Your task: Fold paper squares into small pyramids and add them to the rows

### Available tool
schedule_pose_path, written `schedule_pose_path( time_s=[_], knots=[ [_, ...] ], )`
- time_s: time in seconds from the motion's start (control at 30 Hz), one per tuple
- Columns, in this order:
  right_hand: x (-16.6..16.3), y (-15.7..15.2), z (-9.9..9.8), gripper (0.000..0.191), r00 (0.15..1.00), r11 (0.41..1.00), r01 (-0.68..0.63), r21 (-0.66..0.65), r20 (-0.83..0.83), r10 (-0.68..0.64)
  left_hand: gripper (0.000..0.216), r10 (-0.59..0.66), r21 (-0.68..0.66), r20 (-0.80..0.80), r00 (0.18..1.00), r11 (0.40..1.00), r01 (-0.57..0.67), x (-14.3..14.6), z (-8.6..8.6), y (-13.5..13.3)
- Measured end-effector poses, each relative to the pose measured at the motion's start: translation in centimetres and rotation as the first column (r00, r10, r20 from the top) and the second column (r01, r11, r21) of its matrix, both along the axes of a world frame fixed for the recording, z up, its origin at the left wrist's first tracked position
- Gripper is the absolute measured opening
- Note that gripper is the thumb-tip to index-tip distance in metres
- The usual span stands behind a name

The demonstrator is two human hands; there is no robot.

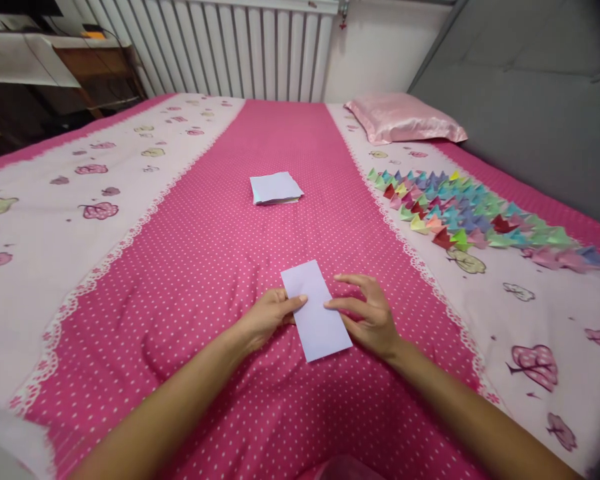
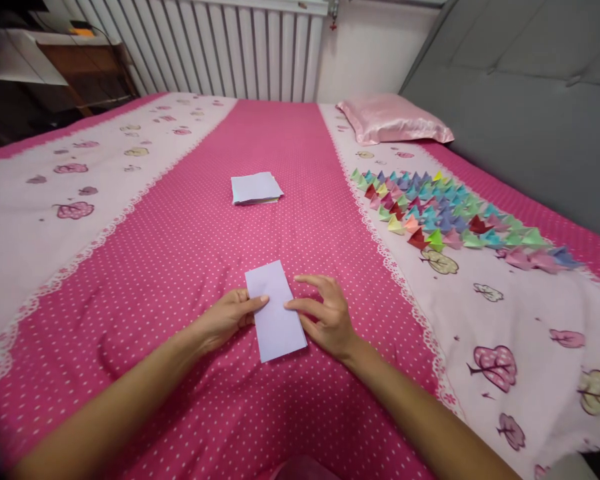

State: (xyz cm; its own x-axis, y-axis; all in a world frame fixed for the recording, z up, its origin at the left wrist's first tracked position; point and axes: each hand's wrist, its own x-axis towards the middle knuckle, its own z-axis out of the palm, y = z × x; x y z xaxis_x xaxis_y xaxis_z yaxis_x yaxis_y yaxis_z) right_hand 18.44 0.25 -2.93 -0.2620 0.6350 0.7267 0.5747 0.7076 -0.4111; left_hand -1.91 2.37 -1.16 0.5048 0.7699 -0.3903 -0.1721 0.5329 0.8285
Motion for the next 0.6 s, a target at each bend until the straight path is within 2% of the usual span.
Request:
schedule_pose_path(
  time_s=[0.13, 0.3, 0.43, 0.6],
  knots=[
    [0.1, 0.2, -0.6, 0.014, 0.996, 0.985, -0.068, -0.157, -0.071, 0.058, 0.035, -0.044, 0.002, 0.01, 0.999, 0.999, 0.044, 0.0, 0.0, -0.1],
    [0.0, 0.1, -0.7, 0.009, 0.984, 0.949, -0.102, -0.299, -0.17, 0.053, 0.031, -0.075, 0.025, -0.024, 0.997, 0.997, 0.075, 0.2, -0.1, -0.3],
    [-0.4, 0.0, -0.4, 0.009, 0.971, 0.896, -0.09, -0.434, -0.24, -0.019, 0.035, -0.085, 0.072, -0.072, 0.994, 0.993, 0.091, 0.1, -0.4, -0.2],
    [-1.0, -0.2, -0.1, 0.017, 0.936, 0.822, -0.07, -0.565, -0.323, -0.143, 0.05, -0.099, 0.109, 0.089, 0.991, 0.99, 0.089, 0.1, -0.3, -0.1]
  ],
)
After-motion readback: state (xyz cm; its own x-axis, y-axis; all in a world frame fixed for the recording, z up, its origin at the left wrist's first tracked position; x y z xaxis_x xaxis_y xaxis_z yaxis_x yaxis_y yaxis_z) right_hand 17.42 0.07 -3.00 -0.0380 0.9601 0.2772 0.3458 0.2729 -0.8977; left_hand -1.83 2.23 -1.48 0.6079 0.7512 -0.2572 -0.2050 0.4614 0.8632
